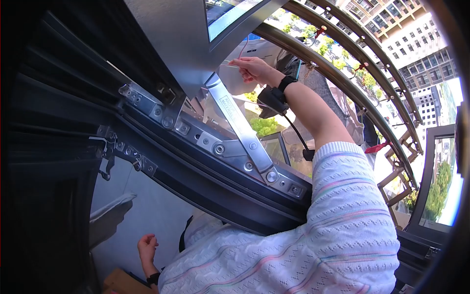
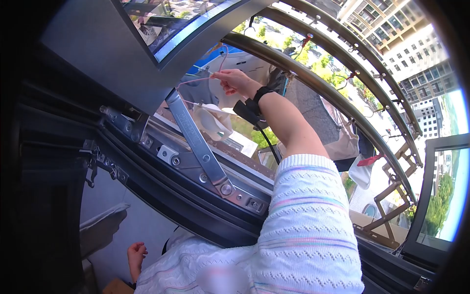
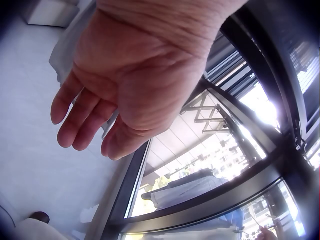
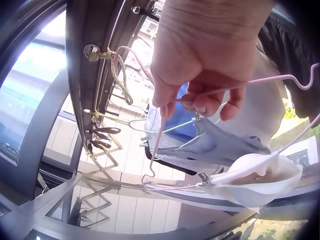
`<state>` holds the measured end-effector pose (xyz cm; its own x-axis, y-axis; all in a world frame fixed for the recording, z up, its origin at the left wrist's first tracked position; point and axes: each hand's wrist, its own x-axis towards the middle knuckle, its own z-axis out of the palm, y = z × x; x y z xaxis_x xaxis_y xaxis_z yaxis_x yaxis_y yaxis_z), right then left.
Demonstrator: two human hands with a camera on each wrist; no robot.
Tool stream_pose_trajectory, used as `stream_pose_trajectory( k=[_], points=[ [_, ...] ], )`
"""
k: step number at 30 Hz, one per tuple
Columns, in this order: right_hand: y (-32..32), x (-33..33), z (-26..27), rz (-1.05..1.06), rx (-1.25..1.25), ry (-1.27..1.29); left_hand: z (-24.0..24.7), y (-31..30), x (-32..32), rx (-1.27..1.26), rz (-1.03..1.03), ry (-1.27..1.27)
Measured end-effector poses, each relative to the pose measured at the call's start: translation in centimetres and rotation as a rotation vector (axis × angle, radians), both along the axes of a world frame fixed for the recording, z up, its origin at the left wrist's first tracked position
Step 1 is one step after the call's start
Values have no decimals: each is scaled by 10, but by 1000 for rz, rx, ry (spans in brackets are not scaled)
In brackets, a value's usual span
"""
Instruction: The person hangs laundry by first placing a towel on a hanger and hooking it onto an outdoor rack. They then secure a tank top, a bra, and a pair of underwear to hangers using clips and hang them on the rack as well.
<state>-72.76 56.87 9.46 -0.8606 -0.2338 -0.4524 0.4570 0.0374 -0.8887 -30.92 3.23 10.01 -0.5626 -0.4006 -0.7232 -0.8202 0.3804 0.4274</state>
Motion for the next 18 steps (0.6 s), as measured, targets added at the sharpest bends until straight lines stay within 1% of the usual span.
stream_pose_trajectory(
  k=[2, 9, 11, 12, 14, 17, 18],
  points=[
    [-1, -3, -3, -14, -46, -34, -1, 1, 0, 1, 1, 1],
    [-8, -9, -14, 15, -96, -38, -3, 0, 3, -9, -3, 8],
    [-9, -6, -14, 29, 18, -29, -2, 1, 4, -12, 2, 11],
    [-9, -3, -16, 31, 19, -29, -2, 1, 5, -4, 7, 14],
    [-9, 2, -22, 117, 179, -94, -2, 2, 5, 4, 17, 18],
    [-7, 11, -30, 177, 254, -137, -2, 4, 6, -23, 13, 12],
    [-6, 12, -36, 178, 339, -131, -2, 4, 6, -16, 14, 16]
  ],
)
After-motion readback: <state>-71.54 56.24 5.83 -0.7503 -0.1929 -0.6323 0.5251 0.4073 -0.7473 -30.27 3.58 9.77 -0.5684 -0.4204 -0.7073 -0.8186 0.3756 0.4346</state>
